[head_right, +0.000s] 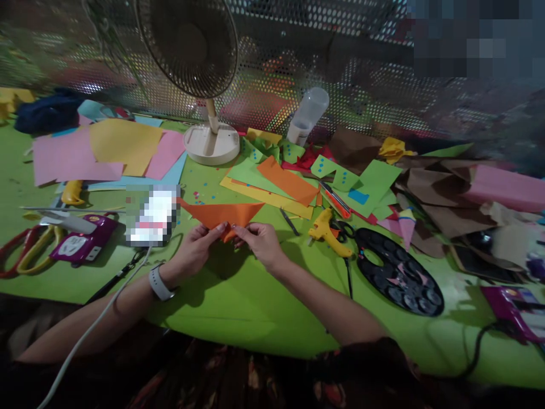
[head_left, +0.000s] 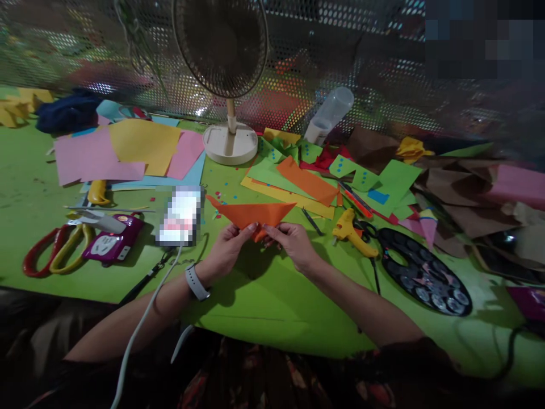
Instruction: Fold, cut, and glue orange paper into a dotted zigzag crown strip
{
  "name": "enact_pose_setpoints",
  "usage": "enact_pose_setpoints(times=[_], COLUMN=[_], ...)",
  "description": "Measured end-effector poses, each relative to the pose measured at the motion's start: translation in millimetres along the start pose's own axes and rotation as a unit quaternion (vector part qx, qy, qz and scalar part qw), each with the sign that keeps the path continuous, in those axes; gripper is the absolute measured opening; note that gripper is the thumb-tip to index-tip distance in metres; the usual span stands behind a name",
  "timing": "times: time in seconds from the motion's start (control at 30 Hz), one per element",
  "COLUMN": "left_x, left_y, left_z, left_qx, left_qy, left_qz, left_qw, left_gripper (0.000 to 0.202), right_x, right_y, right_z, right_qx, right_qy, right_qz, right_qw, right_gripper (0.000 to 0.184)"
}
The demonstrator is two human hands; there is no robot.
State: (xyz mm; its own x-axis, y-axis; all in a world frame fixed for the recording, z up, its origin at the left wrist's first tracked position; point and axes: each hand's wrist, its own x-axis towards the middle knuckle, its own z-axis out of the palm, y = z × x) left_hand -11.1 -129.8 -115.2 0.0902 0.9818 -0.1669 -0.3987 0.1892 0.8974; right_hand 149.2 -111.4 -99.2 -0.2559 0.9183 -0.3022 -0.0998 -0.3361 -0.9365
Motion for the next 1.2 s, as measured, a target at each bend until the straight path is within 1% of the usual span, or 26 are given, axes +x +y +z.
enact_pose_setpoints(times=[0.07,0.13,0.27,0.33,0.37,0.43,0.5,0.57,0.67,0.77,0.83,0.9,0.93,0.97,1.0,1.03,1.1,1.13,1.2], left_x=[1,1,2,2,2,2,2,2,3,4,5,6,7,8,9,10,10,10,7], left_y=[0,0,0,0,-1,-2,-2,0,8,18,22,24,25,25,25,25,23,22,16], left_z=[-2.0,-3.9,-7.4,-8.6,-8.8,-8.7,-8.2,-7.7,-8.5,-11.0,-13.5,-16.5,-18.1,-19.6,-20.9,-21.9,-21.9,-20.6,-15.3], left_qx=[0.012,0.019,0.019,0.013,0.01,0.008,0.018,0.035,0.068,0.086,0.078,0.066,0.06,0.055,0.043,0.024,-0.033,-0.063,-0.096], left_qy=[-0.008,-0.014,-0.024,-0.025,-0.024,-0.02,-0.022,-0.036,-0.071,-0.09,-0.089,-0.08,-0.07,-0.058,-0.04,-0.023,-0.008,-0.015,-0.056], left_qz=[0.004,0.01,0.018,0.018,0.019,0.016,0.008,0.001,0.004,0.018,0.016,0.005,0.002,0.003,0.01,0.019,0.028,0.025,0.003], left_qw=[1.0,1.0,0.999,0.999,0.999,1.0,1.0,0.999,0.995,0.992,0.993,0.995,0.996,0.997,0.998,0.999,0.999,0.998,0.994], left_gripper=[0.017,0.018,0.019,0.02,0.021,0.021,0.022,0.023,0.023,0.02,0.02,0.023,0.023,0.023,0.022,0.022,0.027,0.031,0.036], right_x=[-1,0,6,10,11,10,8,5,4,4,3,1,0,-1,-2,-2,-3,-4,-7], right_y=[-1,-4,-16,-22,-24,-25,-24,-21,-20,-26,-33,-38,-40,-40,-39,-37,-30,-25,-16], right_z=[-2,-8,-30,-41,-44,-45,-40,-35,-36,-47,-55,-60,-60,-60,-58,-55,-46,-40,-27], right_qx=[-0.004,-0.008,0.004,0.028,0.041,0.047,0.016,-0.025,-0.059,-0.099,-0.152,-0.199,-0.209,-0.21,-0.203,-0.19,-0.153,-0.134,-0.104], right_qy=[0.007,0.03,0.122,0.169,0.179,0.157,0.107,0.065,0.028,-0.013,-0.089,-0.188,-0.223,-0.24,-0.24,-0.223,-0.169,-0.139,-0.096], right_qz=[-0.01,-0.025,-0.058,-0.077,-0.078,-0.056,-0.015,0.007,0.0,-0.002,0.025,0.066,0.081,0.085,0.08,0.068,0.032,0.014,-0.015], right_qw=[1.0,0.999,0.991,0.982,0.98,0.985,0.994,0.998,0.998,0.995,0.984,0.96,0.949,0.944,0.946,0.954,0.973,0.981,0.99], right_gripper=[0.029,0.025,0.021,0.022,0.024,0.032,0.038,0.038,0.034,0.029,0.029,0.028,0.028,0.028,0.027,0.026,0.026,0.026,0.029])
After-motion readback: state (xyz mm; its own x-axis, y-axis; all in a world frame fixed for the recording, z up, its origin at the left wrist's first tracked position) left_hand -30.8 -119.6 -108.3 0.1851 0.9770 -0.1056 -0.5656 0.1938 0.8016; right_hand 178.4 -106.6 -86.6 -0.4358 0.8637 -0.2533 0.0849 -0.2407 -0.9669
